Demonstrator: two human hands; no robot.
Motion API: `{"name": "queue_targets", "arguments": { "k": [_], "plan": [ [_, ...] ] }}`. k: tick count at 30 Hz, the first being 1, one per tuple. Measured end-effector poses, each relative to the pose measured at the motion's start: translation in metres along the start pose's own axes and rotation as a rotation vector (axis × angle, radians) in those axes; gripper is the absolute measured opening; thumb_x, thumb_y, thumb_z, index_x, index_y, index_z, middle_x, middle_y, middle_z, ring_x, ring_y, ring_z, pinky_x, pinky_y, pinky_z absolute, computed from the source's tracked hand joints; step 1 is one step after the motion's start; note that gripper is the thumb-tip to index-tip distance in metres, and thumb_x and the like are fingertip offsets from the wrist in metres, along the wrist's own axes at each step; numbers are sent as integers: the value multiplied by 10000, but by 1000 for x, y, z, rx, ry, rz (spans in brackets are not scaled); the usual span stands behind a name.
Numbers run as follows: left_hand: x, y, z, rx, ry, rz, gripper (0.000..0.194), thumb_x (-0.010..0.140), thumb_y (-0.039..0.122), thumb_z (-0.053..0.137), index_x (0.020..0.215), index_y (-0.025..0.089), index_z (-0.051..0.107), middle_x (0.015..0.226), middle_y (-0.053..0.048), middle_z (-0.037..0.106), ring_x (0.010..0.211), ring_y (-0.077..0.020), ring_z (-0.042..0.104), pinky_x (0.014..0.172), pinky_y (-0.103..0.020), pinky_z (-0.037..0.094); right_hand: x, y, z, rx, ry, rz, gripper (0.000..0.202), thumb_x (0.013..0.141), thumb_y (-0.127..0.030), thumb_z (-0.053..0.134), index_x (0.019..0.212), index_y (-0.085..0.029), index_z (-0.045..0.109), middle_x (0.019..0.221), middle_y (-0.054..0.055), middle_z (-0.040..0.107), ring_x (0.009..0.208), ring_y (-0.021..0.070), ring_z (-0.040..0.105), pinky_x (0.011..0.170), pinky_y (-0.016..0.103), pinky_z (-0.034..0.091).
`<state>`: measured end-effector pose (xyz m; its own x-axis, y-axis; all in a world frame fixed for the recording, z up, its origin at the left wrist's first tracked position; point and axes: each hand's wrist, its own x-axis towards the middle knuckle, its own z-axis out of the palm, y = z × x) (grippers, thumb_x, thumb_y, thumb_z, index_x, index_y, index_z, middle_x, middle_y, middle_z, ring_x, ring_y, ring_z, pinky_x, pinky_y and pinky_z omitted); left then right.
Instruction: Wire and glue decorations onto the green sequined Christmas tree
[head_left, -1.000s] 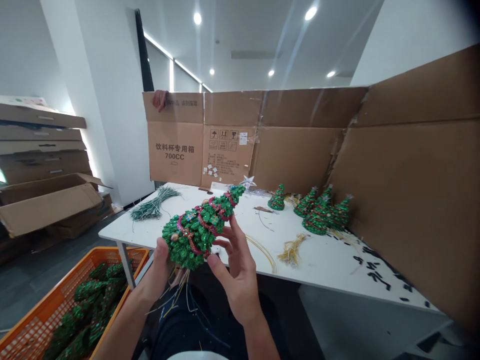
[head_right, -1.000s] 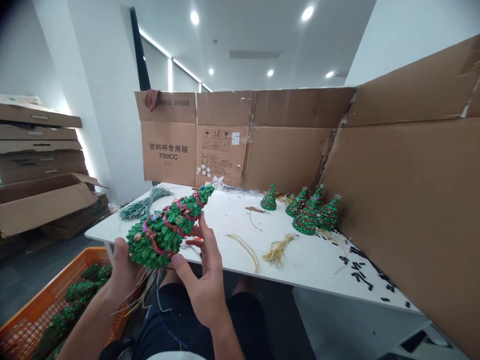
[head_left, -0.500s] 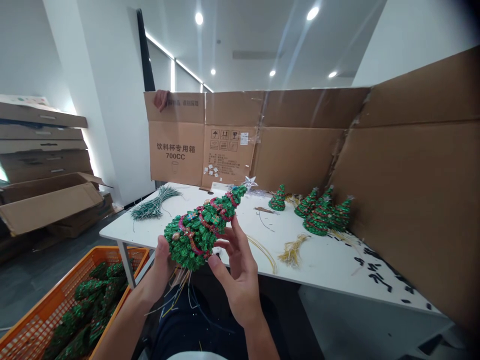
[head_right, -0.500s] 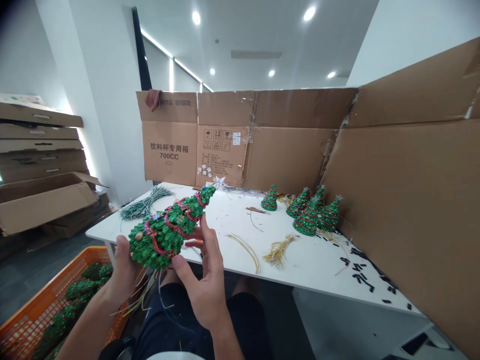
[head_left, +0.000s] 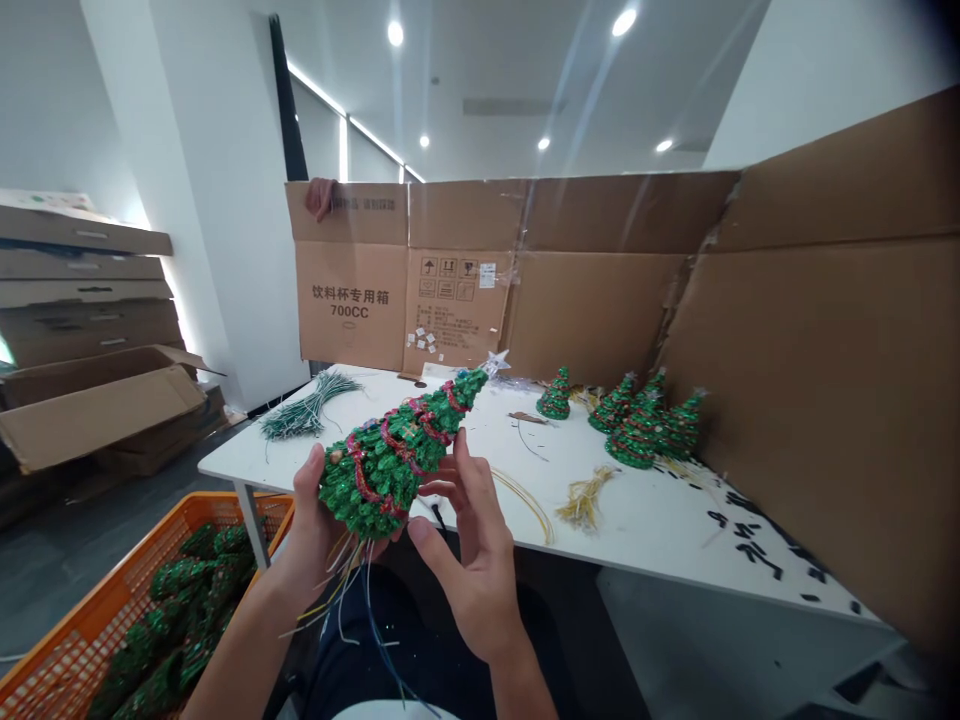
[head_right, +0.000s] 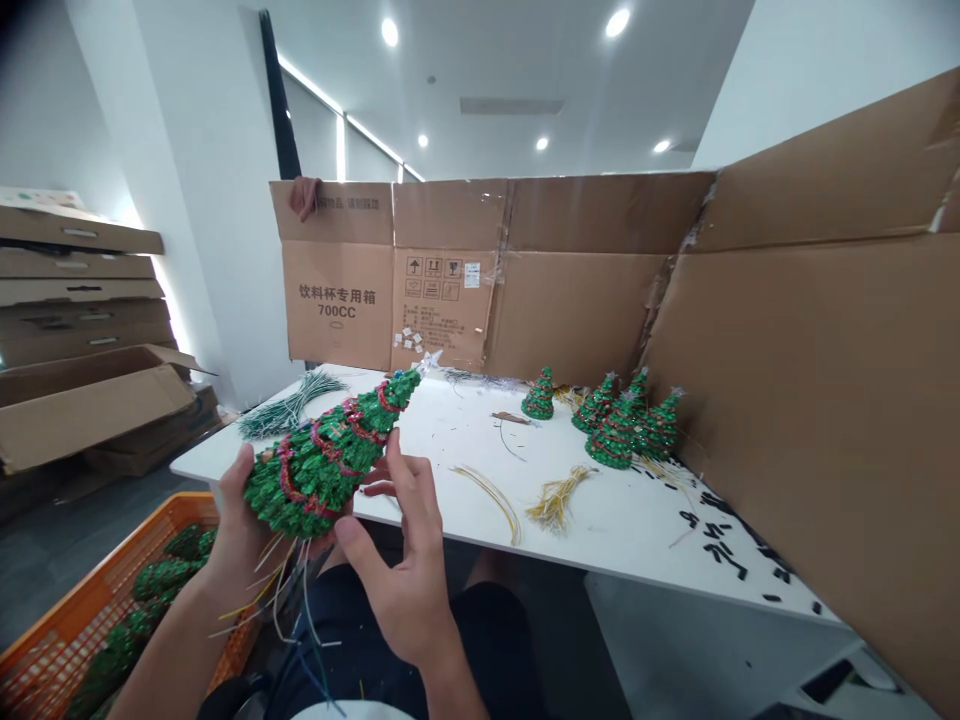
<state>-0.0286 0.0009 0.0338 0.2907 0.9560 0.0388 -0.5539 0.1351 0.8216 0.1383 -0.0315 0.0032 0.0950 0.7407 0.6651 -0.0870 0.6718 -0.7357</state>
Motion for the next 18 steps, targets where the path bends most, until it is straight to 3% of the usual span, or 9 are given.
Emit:
{"name": "queue_targets", "arguments": {
  "k": [5,9,14,18],
  "plan": [
    [-2,4,9,26,-102,-99,804,736,920,620,903,151,785,651,-99,725,515,-222,623,433,-270,438,-1,2,3,-35,29,6,783,988,-301,731,1649,-477,351,1513,39,471,1359,259,536,1162,452,485],
    [-3,1,10,60,-107,-142,840,773,941,537,934,156,787,644,-105,722,531,-220,621,449,-263,440,-1,0,6,65,-16,62,805,1006,-402,714,1671,-487,268,1673,15,396,1498,285,454,1273,507,381],
    [-4,-13,1,220,-100,-79,817,798,945,527,964,186,778,672,-65,703,548,-189,573,497,-269,441,-1,-6,5,233,-94,148,965,966,-456,768,1686,-504,126,1748,3,313,1574,304,395,1291,528,378],
    [-6,-23,-9,505,-100,30,663,860,849,596,922,211,766,675,-38,659,647,-210,582,629,-310,510,-3,-5,6,307,-23,229,1152,909,-384,842,1688,-499,2,1734,33,342,1524,316,490,1259,520,434]
  ]
}}
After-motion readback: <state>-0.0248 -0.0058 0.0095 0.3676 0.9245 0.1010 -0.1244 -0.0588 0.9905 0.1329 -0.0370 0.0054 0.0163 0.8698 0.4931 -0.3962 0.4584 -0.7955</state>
